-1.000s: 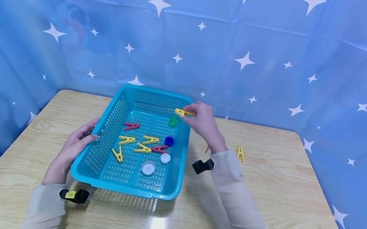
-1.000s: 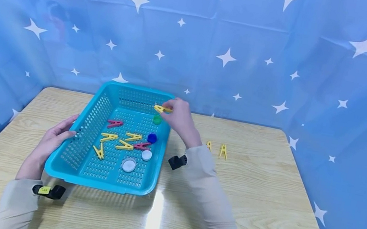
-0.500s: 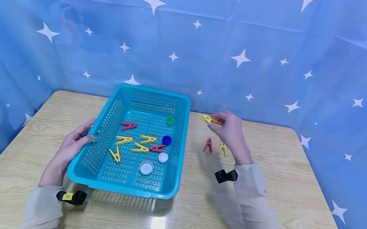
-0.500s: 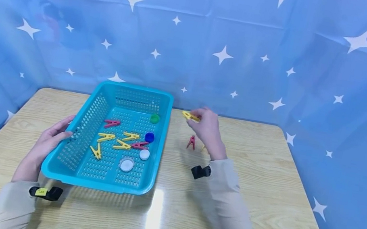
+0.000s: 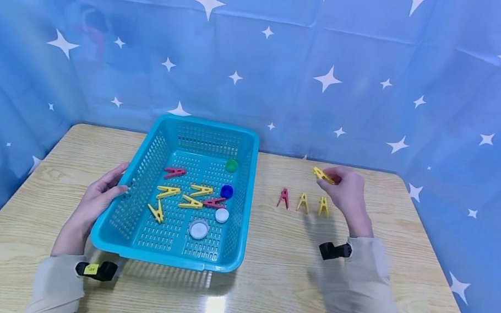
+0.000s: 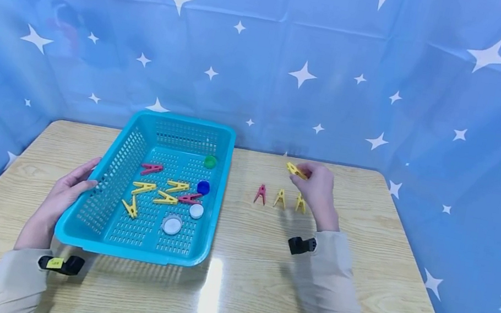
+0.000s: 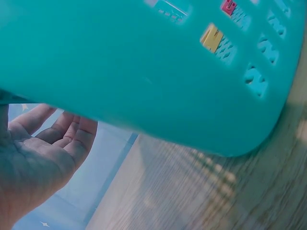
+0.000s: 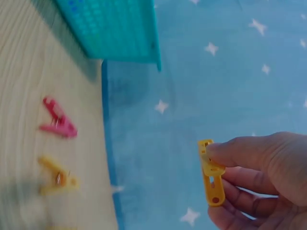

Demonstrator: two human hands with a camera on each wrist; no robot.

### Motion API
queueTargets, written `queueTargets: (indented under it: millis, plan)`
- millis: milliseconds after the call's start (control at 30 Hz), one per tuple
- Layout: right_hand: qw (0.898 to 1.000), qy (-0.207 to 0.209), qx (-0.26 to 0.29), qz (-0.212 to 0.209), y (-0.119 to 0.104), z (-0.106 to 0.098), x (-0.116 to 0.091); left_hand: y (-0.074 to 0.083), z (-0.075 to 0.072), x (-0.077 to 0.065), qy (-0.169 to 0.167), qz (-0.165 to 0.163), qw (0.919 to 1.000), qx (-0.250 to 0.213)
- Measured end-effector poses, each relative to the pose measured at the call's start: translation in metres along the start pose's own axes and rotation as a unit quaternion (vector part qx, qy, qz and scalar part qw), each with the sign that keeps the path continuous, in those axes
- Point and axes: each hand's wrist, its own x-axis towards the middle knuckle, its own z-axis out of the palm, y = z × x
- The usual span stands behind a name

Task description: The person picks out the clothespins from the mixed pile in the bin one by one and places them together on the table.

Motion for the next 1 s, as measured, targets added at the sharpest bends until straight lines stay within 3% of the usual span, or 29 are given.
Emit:
queueTargets:
  millis: [233,533,800,1000]
  plan:
    - [0.999,0.009,-0.004,0.043,0.03,-0.007,-0.008,0.001,0.0,-0.002,-0.001,0.003,1.0,0.004]
    - [0.997,0.015,-0.013,0.076,0.063,-0.002,-0.016,0.0,0.0,-0.002,0.001,0.003,1.0,-0.008]
    - [0.988,-0.003,-0.013,0.151,0.083,0.005,-0.02,0.0,0.0,0.0,0.001,-0.002,1.0,-0.005]
    - [0.983,-0.01,-0.018,0.18,0.098,0.012,-0.02,0.001,0.0,0.0,0.0,-0.003,1.0,-0.007]
